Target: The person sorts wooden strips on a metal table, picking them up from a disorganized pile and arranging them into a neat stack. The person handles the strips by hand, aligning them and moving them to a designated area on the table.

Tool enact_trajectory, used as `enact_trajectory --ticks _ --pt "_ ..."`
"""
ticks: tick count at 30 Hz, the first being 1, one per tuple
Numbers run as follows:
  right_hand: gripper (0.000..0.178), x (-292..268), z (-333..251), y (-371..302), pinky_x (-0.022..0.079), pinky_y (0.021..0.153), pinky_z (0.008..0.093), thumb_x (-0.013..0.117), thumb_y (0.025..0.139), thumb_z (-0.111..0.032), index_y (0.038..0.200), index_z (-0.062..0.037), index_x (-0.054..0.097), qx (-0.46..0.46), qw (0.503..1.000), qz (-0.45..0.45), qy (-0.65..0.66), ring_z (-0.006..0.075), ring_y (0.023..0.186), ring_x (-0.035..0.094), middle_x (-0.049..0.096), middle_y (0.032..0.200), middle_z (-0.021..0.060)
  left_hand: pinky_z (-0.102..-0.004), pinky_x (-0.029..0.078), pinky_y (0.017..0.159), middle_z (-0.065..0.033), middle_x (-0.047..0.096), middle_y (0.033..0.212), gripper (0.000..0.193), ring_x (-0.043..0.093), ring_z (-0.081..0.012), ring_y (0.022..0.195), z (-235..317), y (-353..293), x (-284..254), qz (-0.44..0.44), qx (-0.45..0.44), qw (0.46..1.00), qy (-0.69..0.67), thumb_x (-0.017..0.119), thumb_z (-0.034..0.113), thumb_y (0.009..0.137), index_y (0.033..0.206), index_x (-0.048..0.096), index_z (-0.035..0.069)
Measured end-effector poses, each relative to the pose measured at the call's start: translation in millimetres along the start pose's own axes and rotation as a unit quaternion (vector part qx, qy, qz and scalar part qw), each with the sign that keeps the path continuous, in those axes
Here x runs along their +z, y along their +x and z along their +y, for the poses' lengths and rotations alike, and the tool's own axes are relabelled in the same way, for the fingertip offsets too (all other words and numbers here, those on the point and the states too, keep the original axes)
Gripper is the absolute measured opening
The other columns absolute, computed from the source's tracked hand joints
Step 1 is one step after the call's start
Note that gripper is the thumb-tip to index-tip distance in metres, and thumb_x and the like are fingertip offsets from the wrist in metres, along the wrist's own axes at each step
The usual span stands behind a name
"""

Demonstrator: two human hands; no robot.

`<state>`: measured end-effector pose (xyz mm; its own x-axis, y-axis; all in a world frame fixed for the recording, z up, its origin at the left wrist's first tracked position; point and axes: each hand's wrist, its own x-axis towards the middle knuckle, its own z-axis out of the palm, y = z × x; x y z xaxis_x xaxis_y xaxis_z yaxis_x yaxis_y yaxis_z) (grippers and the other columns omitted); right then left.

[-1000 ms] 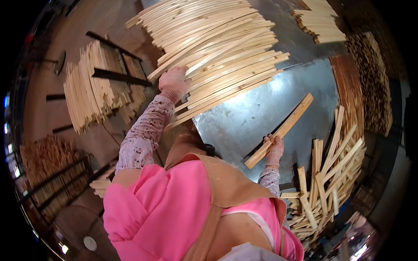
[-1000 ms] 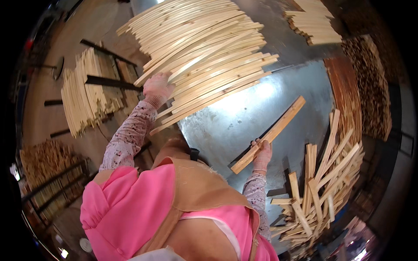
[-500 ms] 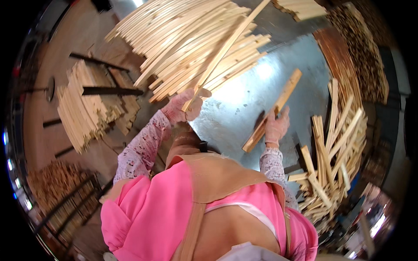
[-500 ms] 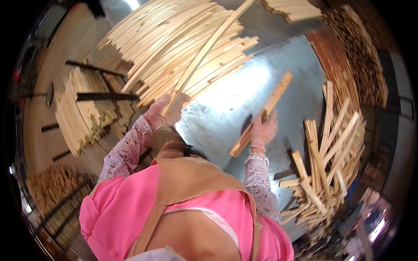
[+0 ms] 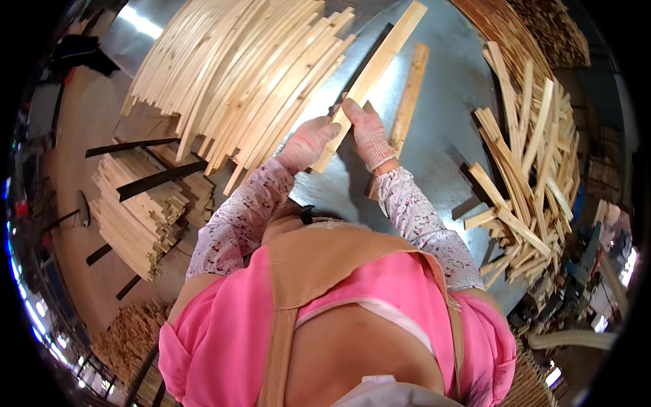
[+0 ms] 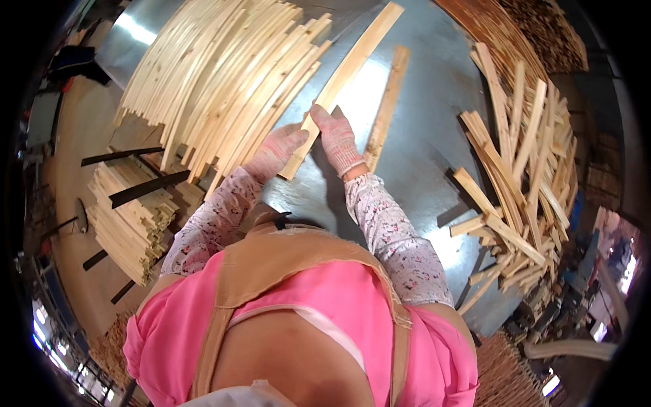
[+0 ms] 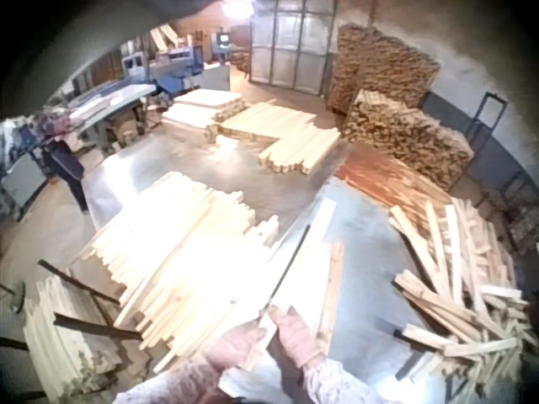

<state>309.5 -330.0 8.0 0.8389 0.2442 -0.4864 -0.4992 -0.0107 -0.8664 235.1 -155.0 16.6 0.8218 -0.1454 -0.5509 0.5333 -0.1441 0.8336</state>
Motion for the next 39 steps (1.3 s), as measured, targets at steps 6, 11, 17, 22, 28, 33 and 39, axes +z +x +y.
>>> enact_trajectory --ticks 6,11,17,22,28,33,39 --pt "0.087 -64.2 24.9 -3.7 0.043 0.118 0.051 0.083 0.085 -0.049 0.153 -0.0026 0.055 -0.176 0.802 0.188 -0.538 0.0409 0.134 0.057 0.068 0.137 0.0227 -0.0452 0.055 0.1 -0.018 0.073 0.117 0.038 0.069 -0.0363 0.111 -57.3 -34.6 -132.5 0.431 0.186 0.706 0.531 0.076 0.037 0.097 0.114 0.073 0.002" --pt "0.098 -98.2 72.1 -40.5 0.047 0.114 0.0498 0.083 0.086 -0.043 0.162 -0.0001 0.04 -0.046 0.777 0.282 -0.561 0.0433 0.13 0.06 0.064 0.14 0.0283 -0.0467 0.044 0.119 -0.031 0.038 0.169 0.046 0.048 -0.0448 0.148 -109.4 -85.8 -221.4 0.432 -0.003 0.752 0.498 0.079 0.027 0.091 0.122 0.07 -0.005" --pt "0.072 -15.4 35.9 -54.9 0.057 0.099 0.0507 0.072 0.095 -0.03 0.157 -0.0043 0.047 0.053 0.914 -0.002 -0.402 0.0416 0.11 0.072 0.073 0.122 0.0259 -0.0461 0.037 0.127 -0.0296 0.048 0.163 0.095 0.049 -0.0439 0.15 -68.4 -74.2 -213.1 0.359 -0.059 0.801 0.475 0.073 0.021 0.088 0.17 0.031 -0.001" --pt "0.089 48.1 46.1 -29.9 0.056 0.096 0.0554 0.07 0.093 -0.053 0.156 0.0053 0.043 -0.017 0.874 -0.261 -0.409 0.0489 0.106 0.071 0.073 0.112 0.0334 -0.0461 0.036 0.127 -0.0278 0.046 0.165 0.09 0.044 -0.0451 0.152 -84.9 -80.9 -226.2 0.346 -0.09 0.8 0.481 0.069 0.023 0.093 0.172 0.03 0.003" --pt "0.039 -276.8 4.0 2.5 0.052 0.097 0.0529 0.065 0.084 -0.013 0.12 -0.0001 0.072 -0.328 0.747 0.207 -0.54 0.045 0.106 0.064 0.07 0.114 0.025 -0.0467 0.037 0.128 -0.0247 0.044 0.167 0.085 0.046 -0.0407 0.153 -53.2 -65.3 -159.2 0.405 -0.028 0.727 0.555 0.075 0.022 0.099 0.17 0.033 0.004" --pt "0.031 -517.5 -34.4 -67.2 0.053 0.093 0.0486 0.067 0.087 -0.016 0.116 -0.0093 0.077 -0.138 0.581 0.365 -0.714 0.0355 0.104 0.071 0.076 0.105 0.0154 -0.0472 0.044 0.123 -0.0267 0.049 0.162 0.071 0.05 -0.0403 0.149 36.9 27.4 7.2 0.302 0.188 0.857 0.372 0.071 0.009 0.1 0.162 0.04 -0.005" --pt "0.018 -397.8 -9.3 -78.8 0.051 0.092 0.0469 0.074 0.083 -0.03 0.095 -0.0186 0.078 -0.253 0.64 0.138 -0.712 0.0294 0.103 0.068 0.071 0.096 0.0066 -0.0499 0.045 0.119 -0.0261 0.063 0.145 0.088 0.058 -0.0417 0.139 114.7 122.0 264.0 -0.011 0.368 0.773 0.517 0.088 0.039 0.079 0.151 0.056 -0.001"
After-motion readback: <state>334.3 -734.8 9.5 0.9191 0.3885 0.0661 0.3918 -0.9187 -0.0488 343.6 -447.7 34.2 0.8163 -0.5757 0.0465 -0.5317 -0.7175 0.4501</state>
